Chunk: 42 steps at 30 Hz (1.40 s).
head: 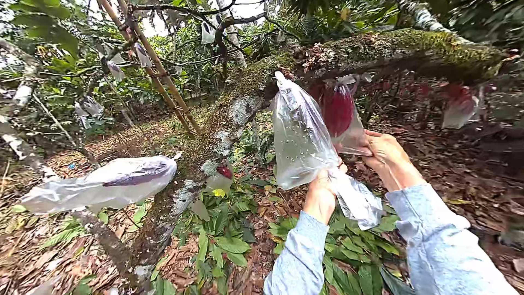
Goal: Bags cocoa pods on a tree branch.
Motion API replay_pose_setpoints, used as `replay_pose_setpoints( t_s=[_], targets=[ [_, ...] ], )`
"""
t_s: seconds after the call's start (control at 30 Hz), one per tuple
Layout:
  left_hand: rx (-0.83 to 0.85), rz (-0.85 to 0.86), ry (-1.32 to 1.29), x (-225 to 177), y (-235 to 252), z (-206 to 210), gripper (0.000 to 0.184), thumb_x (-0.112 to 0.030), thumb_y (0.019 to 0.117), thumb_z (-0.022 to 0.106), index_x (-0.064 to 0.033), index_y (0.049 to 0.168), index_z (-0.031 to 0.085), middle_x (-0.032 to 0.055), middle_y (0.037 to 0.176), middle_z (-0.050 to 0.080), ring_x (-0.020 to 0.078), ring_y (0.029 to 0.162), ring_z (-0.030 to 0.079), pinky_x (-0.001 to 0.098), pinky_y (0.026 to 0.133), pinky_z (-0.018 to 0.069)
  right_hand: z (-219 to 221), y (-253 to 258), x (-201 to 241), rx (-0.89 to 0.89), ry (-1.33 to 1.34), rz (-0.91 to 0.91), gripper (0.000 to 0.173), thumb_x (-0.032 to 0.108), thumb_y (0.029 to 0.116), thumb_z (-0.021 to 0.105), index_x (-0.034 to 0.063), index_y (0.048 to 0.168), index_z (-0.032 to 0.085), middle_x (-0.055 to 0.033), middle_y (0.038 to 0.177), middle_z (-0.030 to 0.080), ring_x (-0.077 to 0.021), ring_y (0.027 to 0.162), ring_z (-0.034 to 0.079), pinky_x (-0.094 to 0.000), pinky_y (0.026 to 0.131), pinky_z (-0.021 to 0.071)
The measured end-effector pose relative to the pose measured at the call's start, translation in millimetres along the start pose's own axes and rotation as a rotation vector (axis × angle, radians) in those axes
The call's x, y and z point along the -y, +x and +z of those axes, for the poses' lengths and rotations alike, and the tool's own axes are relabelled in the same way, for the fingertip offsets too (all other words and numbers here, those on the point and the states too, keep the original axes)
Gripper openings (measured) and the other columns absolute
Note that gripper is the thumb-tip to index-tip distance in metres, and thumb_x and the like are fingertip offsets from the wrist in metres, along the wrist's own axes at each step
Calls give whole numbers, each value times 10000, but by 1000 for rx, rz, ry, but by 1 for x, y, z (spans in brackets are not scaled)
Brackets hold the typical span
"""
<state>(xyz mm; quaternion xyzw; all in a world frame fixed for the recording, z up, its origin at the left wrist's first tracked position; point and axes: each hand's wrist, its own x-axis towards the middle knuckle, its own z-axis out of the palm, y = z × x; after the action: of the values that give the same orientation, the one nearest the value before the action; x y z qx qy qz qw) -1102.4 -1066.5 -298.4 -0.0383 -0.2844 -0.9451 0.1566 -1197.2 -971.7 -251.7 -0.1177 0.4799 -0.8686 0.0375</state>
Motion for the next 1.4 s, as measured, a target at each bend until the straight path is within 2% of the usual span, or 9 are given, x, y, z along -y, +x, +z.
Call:
replay_pose_setpoints(
  t_s=[0.3,0.4,0.5,0.63,0.8,0.97,1.1,1.23,1.4],
  targets=[
    [1,-44,-4,-1,1,-7,247,-213,1098,434,-48,1033,605,-6,652,496,55,463,424,171,424,373,-11,5,-11,7,38,-2,76,-1,991,578,9,1041,635,26,616,530,-19,425,395,-166,392,345],
    [9,-58,65,-1,2,-16,282,-219,1100,423,-32,1157,626,25,759,569,39,460,393,167,410,347,-19,6,-15,-56,4,-5,103,42,1007,587,9,1088,641,-1,667,555,-31,432,395,-172,384,337],
    [-70,-45,222,-7,-5,-29,315,-200,1105,418,-34,1320,576,109,1118,710,25,479,381,185,423,312,-34,-2,-17,-167,-120,-21,193,131,1056,548,36,1214,605,-28,823,577,-59,504,431,-201,443,368],
    [-195,149,328,-34,-22,-27,229,-181,1084,483,-20,1153,630,61,889,658,30,468,399,169,397,330,-48,-34,-11,-215,-159,-296,240,209,1070,537,48,1242,582,-23,829,568,-73,511,464,-219,456,420],
    [-105,72,342,-69,-17,-15,457,-436,1080,458,-24,1096,656,72,843,652,61,486,442,180,415,373,-19,-85,4,125,-158,-378,191,198,1066,538,63,1151,645,1,730,587,-52,479,464,-187,427,403],
    [-110,142,414,-77,-2,-25,325,-339,1080,494,-39,1082,619,69,811,616,141,664,588,285,618,554,16,-94,-7,383,-405,-115,357,299,1097,481,32,1281,629,-42,830,695,-83,535,559,-230,482,468],
    [-115,285,456,-77,-13,-26,251,-141,1081,459,30,1202,597,155,1020,676,212,891,667,349,800,583,35,-85,-12,369,-308,-21,410,384,1091,479,25,1174,658,-34,774,708,-64,495,544,-209,444,432],
    [-8,409,596,-77,-28,-31,311,-104,1098,388,49,1317,548,158,1189,660,189,1085,650,334,958,550,53,-76,-22,229,-127,-80,262,227,1060,578,-20,1120,642,-54,683,636,-71,455,497,-205,418,412],
    [-115,448,402,-79,-29,-33,285,-58,1098,377,64,1303,534,157,1165,643,183,1036,638,321,931,547,54,-78,-30,199,-140,-137,213,202,1048,596,5,1087,664,-45,683,634,-77,479,515,-208,439,424]
  ],
)
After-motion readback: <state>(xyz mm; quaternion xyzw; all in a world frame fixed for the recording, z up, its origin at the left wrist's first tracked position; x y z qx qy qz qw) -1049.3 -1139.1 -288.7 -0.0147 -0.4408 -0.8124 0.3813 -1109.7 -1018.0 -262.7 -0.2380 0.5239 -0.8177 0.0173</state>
